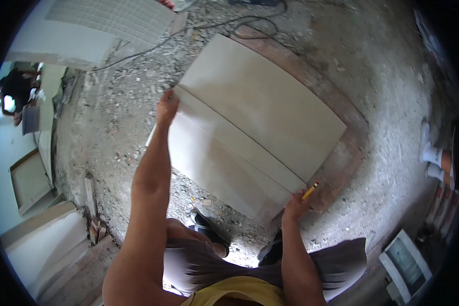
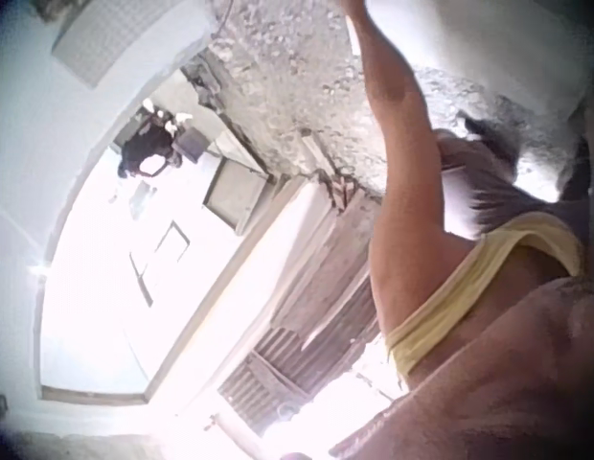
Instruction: The person measures and marks a tile with a tape measure, a pencil, and a straight edge, then cuts along the marked line using an angle grinder.
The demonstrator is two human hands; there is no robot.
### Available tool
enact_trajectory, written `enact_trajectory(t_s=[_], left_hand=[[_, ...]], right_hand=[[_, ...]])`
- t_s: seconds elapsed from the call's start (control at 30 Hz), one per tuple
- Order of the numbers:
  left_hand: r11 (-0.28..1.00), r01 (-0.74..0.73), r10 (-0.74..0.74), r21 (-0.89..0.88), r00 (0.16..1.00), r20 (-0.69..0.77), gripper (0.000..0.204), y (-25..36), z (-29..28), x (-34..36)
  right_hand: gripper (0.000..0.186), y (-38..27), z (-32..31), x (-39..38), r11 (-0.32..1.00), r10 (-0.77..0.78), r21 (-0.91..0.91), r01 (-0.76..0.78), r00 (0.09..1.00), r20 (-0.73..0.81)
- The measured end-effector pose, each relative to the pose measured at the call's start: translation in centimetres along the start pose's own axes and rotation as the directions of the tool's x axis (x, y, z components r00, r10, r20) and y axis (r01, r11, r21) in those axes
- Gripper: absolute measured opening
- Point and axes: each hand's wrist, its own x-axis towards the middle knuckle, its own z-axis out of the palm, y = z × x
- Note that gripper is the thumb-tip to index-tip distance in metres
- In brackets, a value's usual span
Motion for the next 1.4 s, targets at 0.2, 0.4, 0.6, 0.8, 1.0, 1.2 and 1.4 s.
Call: enact_trajectory(t_s=[0.2, 0.4, 0.6, 0.8, 1.0, 1.2, 1.4], left_hand=[[1.0, 0.0, 0.0, -0.007, 1.0, 0.01, 0.055, -1.6, -0.8, 1.0], [1.0, -0.015, 0.015, -0.002, 1.0, 0.007, 0.056, -0.8, -0.8, 0.4], [0.999, 0.02, -0.018, -0.028, 0.997, 0.074, 0.057, -0.8, -0.1, 0.5], [1.0, -0.027, 0.027, -0.017, 0.999, 0.032, 0.056, -1.3, -0.8, 0.8], [0.999, -0.016, 0.016, 0.03, 1.0, 0.01, 0.056, 0.5, -0.9, -0.3], [1.0, -0.018, 0.018, 0.013, 1.0, 0.007, 0.054, 0.0, -1.0, 0.0], [0.998, 0.056, -0.057, 0.026, 0.998, 0.028, 0.054, -0.1, -0.3, 0.5]], right_hand=[[0.033, 0.9, 0.7, -0.8, 0.999, -0.011, -0.032, 0.01, 1.0, -0.018], [0.035, 0.1, 1.1, -1.2, 1.0, -0.026, 0.0, 0.026, 0.999, -0.043], [0.033, 0.2, 0.9, 0.1, 0.998, -0.044, -0.039, 0.041, 0.996, -0.078], [0.035, -1.1, 1.5, -0.3, 0.999, 0.026, 0.029, -0.025, 0.999, -0.036], [0.034, -2.2, 1.5, -0.7, 0.998, 0.053, -0.024, -0.055, 0.997, -0.053], [0.033, -1.0, 1.5, -0.1, 0.999, -0.007, -0.033, 0.005, 0.998, -0.056], [0.029, 2.1, 1.0, 1.6, 0.976, -0.126, -0.19, 0.108, 0.988, -0.085]])
